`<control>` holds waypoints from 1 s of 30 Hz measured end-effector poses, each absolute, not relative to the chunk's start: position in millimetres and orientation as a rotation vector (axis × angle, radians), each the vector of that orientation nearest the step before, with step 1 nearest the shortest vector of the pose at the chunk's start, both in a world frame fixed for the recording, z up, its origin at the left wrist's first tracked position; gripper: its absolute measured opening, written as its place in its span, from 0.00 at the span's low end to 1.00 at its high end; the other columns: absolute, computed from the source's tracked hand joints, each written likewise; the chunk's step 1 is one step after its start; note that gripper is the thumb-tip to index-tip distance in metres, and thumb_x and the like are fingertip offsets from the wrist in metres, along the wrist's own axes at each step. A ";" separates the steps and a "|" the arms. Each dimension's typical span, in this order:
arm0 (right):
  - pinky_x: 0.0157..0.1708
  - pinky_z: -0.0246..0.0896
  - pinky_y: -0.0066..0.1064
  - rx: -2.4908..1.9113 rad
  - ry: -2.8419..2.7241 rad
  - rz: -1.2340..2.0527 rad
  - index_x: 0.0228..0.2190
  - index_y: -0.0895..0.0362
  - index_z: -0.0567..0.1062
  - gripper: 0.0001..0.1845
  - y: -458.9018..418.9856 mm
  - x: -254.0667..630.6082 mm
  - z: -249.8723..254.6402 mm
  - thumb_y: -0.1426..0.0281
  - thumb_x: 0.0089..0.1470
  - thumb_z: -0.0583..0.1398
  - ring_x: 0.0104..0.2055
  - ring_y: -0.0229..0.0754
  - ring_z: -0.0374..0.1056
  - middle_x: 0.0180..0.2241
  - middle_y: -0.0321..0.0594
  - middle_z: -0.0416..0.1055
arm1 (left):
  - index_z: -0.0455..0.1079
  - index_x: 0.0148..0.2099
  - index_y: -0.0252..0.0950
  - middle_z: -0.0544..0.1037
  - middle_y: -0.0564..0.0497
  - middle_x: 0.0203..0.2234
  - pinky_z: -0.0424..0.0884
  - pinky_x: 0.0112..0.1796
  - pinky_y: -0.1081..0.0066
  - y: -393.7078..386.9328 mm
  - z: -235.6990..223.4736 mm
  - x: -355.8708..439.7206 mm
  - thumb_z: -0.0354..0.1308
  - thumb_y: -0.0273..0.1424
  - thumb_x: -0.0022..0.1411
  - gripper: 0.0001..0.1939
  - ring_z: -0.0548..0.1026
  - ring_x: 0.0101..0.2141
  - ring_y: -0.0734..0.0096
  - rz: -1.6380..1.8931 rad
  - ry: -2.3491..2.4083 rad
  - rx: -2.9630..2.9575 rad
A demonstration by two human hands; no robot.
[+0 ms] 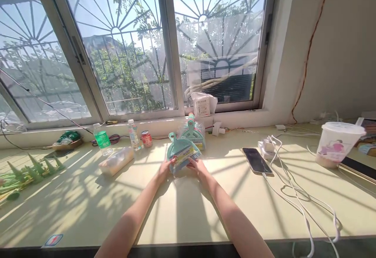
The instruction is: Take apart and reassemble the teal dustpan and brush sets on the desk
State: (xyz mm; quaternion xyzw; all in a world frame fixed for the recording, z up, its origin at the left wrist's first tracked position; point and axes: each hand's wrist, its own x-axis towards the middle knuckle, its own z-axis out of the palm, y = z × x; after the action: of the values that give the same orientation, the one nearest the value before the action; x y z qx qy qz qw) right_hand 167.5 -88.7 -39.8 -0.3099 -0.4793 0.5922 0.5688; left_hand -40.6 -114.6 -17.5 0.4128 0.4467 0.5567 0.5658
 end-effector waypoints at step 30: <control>0.71 0.65 0.55 -0.920 -1.461 0.754 0.49 0.49 0.87 0.27 -95.3 201.8 -27.0 0.66 0.44 0.76 0.73 0.61 0.65 0.72 0.51 0.69 | 0.77 0.63 0.37 0.85 0.38 0.42 0.83 0.41 0.49 -147.8 -3.5 -55.9 0.77 0.36 0.58 0.31 0.84 0.35 0.51 1.077 0.897 1.118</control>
State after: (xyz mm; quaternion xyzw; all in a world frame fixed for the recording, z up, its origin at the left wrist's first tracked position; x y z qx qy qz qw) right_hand 201.8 -95.3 -27.0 -0.3949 -0.6271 0.3239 0.5882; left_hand -55.9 -147.8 -3.5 0.4870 0.3907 0.4693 0.6245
